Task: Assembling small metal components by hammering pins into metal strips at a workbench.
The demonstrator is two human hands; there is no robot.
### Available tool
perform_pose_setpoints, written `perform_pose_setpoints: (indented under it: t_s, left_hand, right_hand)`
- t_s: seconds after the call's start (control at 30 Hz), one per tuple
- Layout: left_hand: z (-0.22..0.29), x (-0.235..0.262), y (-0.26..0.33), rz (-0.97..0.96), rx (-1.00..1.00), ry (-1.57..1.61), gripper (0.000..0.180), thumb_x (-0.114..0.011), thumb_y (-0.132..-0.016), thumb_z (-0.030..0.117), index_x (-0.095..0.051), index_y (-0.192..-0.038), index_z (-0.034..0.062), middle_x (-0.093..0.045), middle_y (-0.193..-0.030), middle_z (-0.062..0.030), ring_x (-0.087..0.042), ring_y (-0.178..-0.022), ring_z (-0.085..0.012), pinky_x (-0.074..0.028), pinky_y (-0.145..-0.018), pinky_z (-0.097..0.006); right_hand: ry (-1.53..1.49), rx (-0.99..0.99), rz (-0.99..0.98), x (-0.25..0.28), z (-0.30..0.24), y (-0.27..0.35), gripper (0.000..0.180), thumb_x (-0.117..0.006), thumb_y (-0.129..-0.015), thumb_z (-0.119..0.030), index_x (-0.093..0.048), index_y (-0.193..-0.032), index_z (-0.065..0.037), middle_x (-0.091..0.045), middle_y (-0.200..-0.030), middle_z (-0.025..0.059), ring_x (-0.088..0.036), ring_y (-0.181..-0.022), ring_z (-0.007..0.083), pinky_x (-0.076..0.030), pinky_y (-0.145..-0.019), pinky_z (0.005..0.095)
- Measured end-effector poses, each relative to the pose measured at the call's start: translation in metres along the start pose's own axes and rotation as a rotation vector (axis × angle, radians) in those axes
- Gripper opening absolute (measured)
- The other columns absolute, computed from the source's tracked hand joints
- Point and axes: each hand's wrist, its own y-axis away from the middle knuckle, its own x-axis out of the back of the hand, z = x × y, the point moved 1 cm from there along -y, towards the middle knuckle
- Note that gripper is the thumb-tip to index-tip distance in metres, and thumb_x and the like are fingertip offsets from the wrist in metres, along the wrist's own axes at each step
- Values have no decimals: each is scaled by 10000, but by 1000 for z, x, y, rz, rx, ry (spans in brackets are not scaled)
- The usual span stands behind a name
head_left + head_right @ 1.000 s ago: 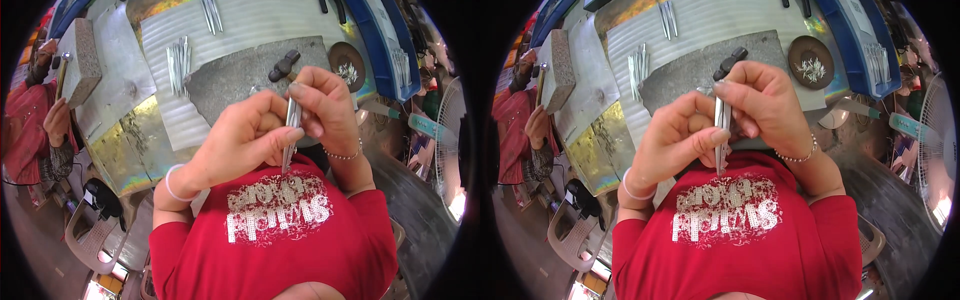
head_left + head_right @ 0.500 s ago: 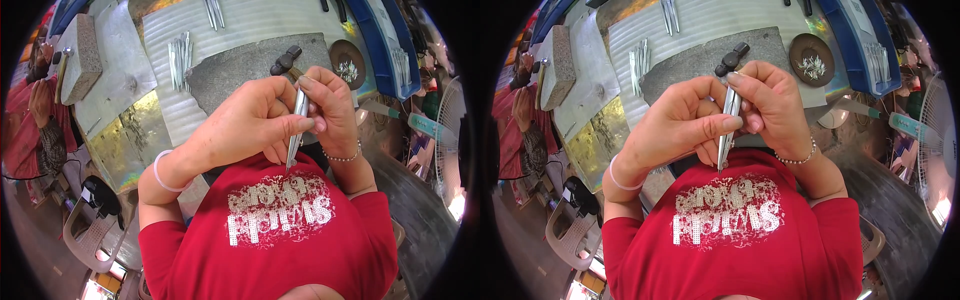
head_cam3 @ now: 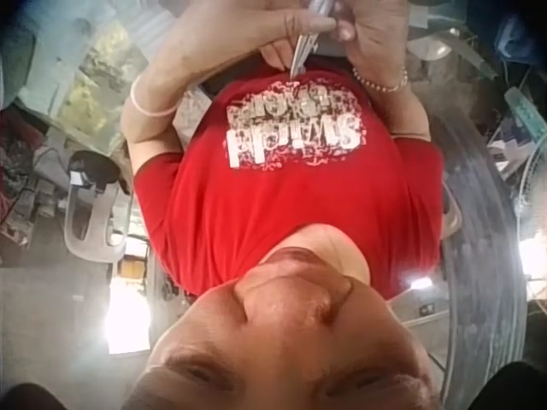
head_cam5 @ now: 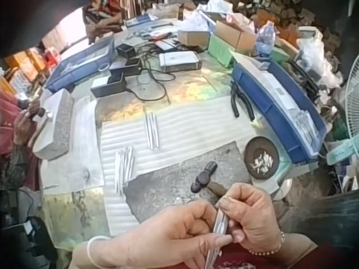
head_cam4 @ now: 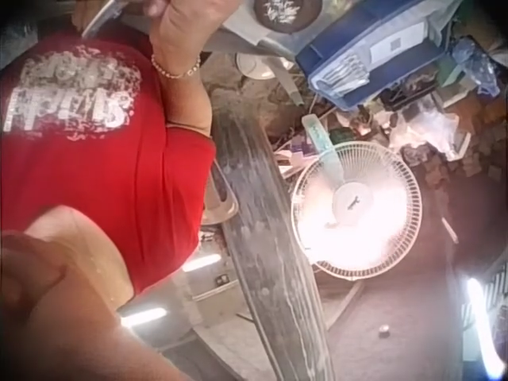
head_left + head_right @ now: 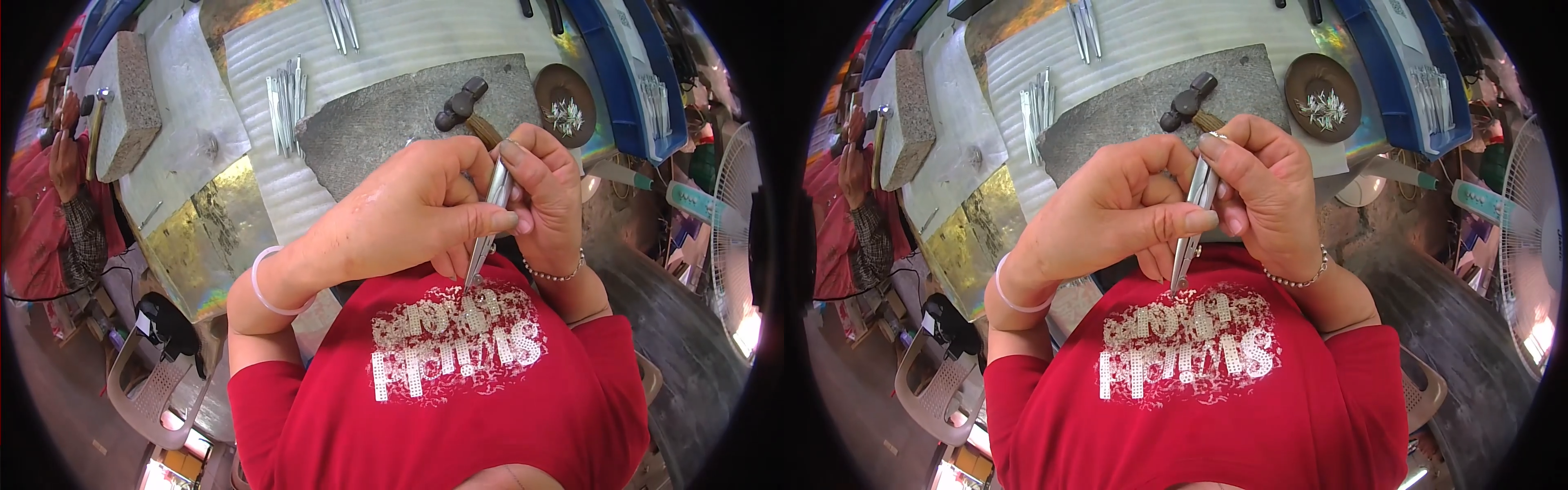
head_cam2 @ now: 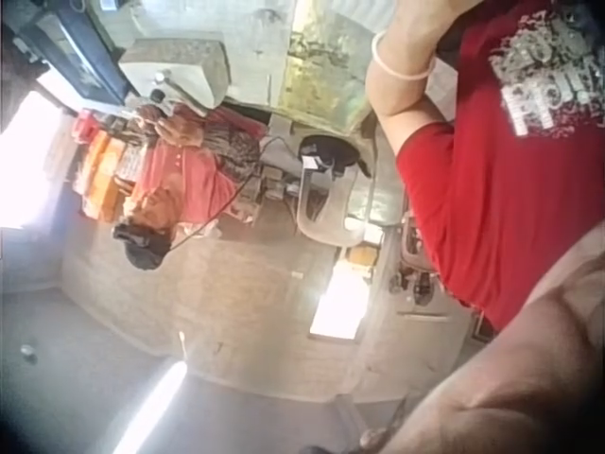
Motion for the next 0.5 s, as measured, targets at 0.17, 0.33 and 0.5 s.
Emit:
perform_pose_setpoints:
  t_s: [0.17,0.33,0.5]
  left_hand:
    - [-1,3,-4,-1,22,58,245,-658,-861,172,-488,-917,5,-586,-605,-31,-591,-510,-81,-468,-441,-187]
    - [0,8,-9,3,23,86,250,-651,-867,184,-493,-924,-2,-603,-623,-44,-587,-501,-83,-463,-439,-182]
    - [5,12,-13,-2,20,68,250,-649,-868,187,-494,-931,1,-612,-639,-49,-594,-509,-88,-467,-444,-184]
  right_hand:
    - [-26,-24,-1,0,0,-6,152,-588,-892,-117,-546,-762,-51,-538,-613,7,-386,-384,22,-283,-342,159]
    - [-41,-46,9,2,0,-14,172,-588,-893,-122,-533,-741,-60,-539,-612,8,-394,-378,26,-293,-339,170]
    - [-42,-20,1,2,-2,-19,182,-585,-895,-125,-522,-735,-65,-536,-608,6,-397,-380,27,-293,-338,173]
